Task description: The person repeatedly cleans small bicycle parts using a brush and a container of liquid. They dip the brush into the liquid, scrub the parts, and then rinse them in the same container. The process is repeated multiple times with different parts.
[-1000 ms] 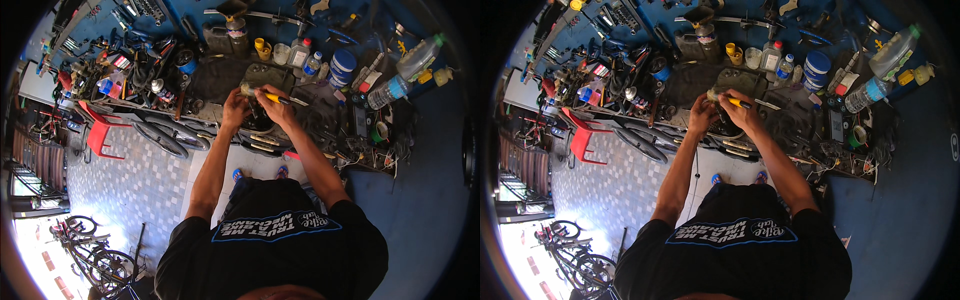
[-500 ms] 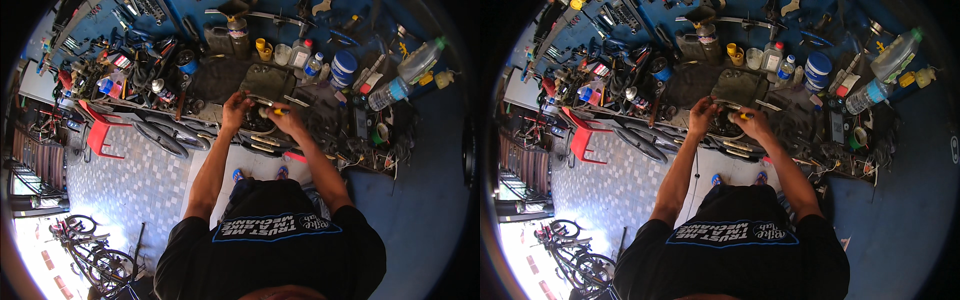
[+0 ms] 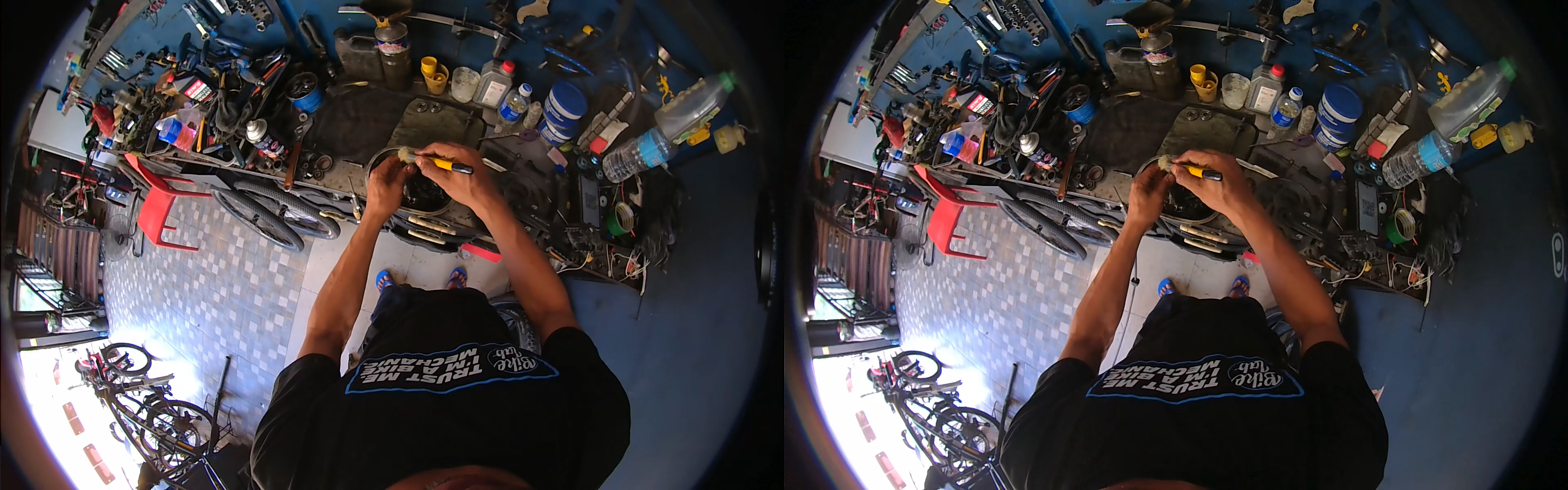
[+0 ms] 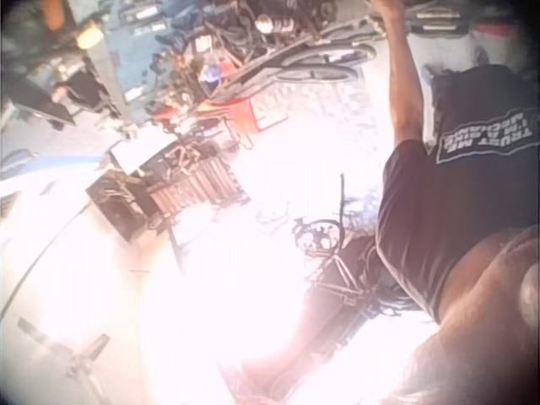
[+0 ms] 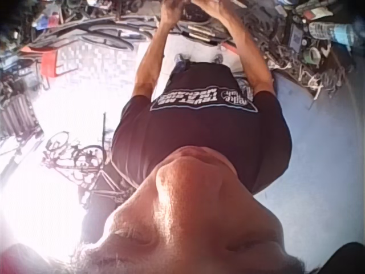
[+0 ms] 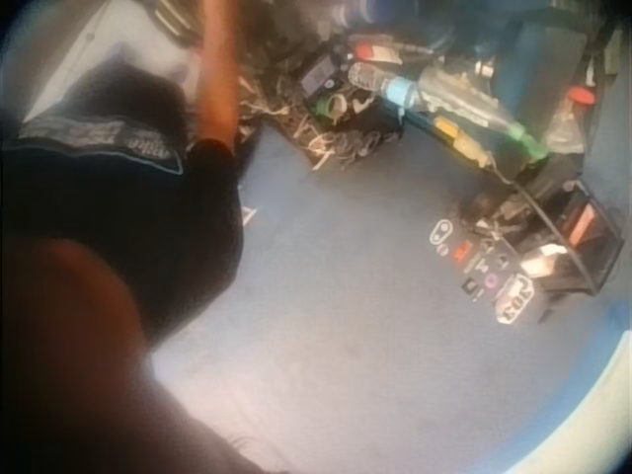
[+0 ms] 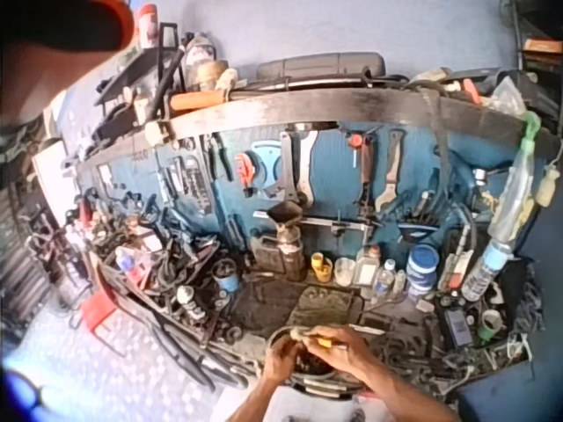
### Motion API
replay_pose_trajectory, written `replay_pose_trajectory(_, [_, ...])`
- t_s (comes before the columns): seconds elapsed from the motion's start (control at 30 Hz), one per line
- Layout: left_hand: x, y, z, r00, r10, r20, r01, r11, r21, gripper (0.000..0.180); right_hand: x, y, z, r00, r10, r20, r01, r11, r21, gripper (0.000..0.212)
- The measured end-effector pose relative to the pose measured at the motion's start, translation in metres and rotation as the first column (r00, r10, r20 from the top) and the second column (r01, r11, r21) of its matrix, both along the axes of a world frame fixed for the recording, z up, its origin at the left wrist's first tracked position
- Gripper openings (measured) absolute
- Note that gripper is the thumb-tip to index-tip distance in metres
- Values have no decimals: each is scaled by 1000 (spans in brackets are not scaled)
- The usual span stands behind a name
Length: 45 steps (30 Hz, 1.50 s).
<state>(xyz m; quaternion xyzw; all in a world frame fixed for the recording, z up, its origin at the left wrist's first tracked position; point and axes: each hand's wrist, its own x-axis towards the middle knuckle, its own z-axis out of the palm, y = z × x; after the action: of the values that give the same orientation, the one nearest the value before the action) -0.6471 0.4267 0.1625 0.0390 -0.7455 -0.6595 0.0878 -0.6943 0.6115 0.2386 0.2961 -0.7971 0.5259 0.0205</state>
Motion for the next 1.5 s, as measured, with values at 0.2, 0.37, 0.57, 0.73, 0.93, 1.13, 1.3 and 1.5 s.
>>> replay_pose_trajectory(0.2, [-4,-6,-9,999,6,-32,-6,1000,3,28,2,-3,5,997,-22,-75,25,999,41,24])
replay_pose_trajectory(0.37, [-8,-11,-16,1000,30,0,-30,993,118,26,-3,9,-3,998,-62,20,59,989,135,26])
replay_pose_trajectory(0.57, [-13,-13,5,976,2,219,-162,679,716,26,16,29,-64,971,-181,156,123,938,323,29])
replay_pose_trajectory(0.73, [-32,-33,-13,949,-96,300,-215,501,839,17,35,38,-107,998,-28,-49,38,976,213,28])
replay_pose_trajectory(0.93, [-41,-31,-23,946,-171,275,-148,527,837,11,24,37,-96,957,-139,256,117,988,100,29])
replay_pose_trajectory(1.13, [-36,-24,-25,925,-88,369,-245,606,757,13,42,0,-57,900,-14,435,202,898,-390,28])
replay_pose_trajectory(1.3, [-31,-24,-14,944,-48,325,-230,609,759,15,41,13,-73,886,-49,460,223,917,-332,30])
replay_pose_trajectory(1.5, [-30,-12,-1,931,20,366,-281,679,678,19,39,11,-80,897,-19,442,210,898,-387,28])
